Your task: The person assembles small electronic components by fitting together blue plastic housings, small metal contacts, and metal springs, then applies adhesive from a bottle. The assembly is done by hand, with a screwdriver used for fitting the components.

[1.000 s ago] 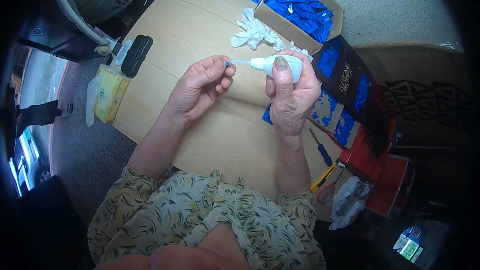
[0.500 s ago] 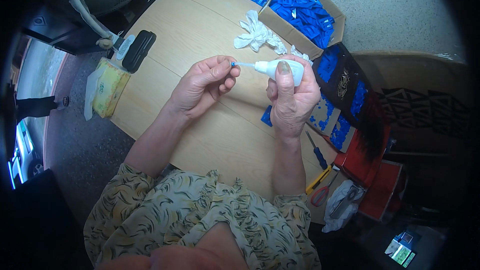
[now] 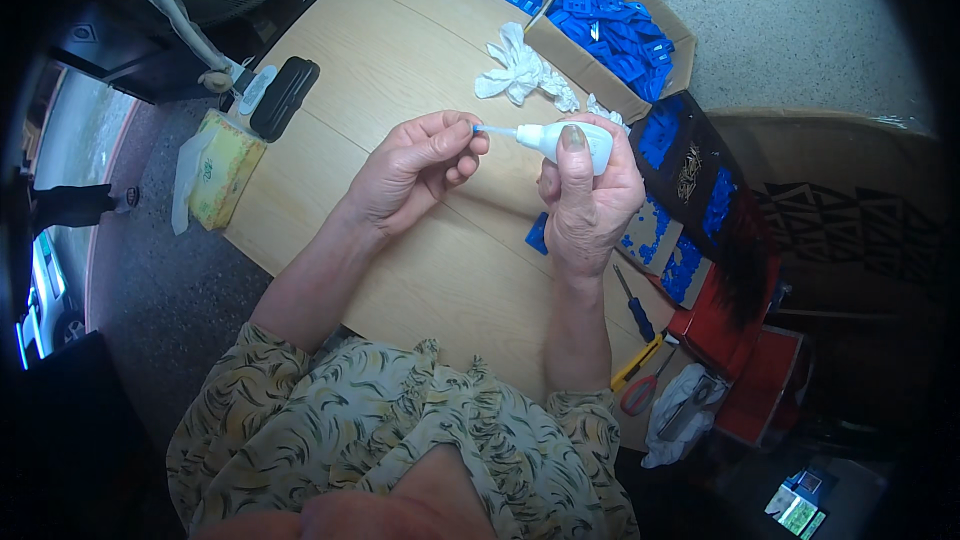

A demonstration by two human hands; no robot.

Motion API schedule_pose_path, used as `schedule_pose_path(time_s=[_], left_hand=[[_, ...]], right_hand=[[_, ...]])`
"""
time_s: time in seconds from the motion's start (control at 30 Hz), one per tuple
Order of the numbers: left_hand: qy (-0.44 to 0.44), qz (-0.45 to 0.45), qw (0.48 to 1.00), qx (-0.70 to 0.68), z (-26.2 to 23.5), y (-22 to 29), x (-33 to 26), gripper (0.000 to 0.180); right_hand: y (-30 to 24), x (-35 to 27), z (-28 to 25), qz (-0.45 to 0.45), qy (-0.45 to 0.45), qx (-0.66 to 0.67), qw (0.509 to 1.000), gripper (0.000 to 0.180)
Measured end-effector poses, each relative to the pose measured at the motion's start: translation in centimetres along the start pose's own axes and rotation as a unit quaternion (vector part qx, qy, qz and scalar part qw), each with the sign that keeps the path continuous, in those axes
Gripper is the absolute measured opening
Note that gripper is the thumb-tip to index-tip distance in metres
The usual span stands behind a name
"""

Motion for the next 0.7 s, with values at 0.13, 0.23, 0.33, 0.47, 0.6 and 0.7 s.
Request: schedule_pose_path(time_s=[0.13,0.23,0.33,0.47,0.6,0.7], left_hand=[[0.002,-0.004,1.0,-0.005,-0.04,-0.06,0.04,0.019],[0.004,-0.006,1.0,-0.004,-0.14,-0.13,0.01,0.019],[0.001,-0.002,1.0,-0.004,-0.03,-0.02,0.06,0.019],[-0.014,0.0,1.0,-0.004,-0.17,-0.09,0.05,0.019],[0.0,-0.003,1.0,-0.005,-0.21,-0.13,0.12,0.02],[-0.005,-0.002,1.0,0.0,-0.29,-0.17,0.1,0.019]], right_hand=[[-0.06,-0.04,-0.05,-0.004,0.01,-0.007,1.0,0.022],[0.0,-0.03,-0.18,-0.001,0.017,-0.014,1.0,0.021],[-0.01,0.01,-0.13,-0.002,0.012,-0.013,1.0,0.021],[0.09,-0.04,-0.05,0.006,0.015,-0.016,1.0,0.021],[0.2,0.05,-0.15,0.008,0.012,-0.014,1.0,0.021],[0.13,0.04,-0.15,0.008,0.007,-0.014,1.0,0.022]])
Point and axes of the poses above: each hand's wrist, its own x-axis towards the middle knuckle, its own z-axis out of the palm, y = z × x, the point moved 6 cm from there along x, towards the middle knuckle, and after that the axes turned 9 degrees about y, right-handed, at the moved point
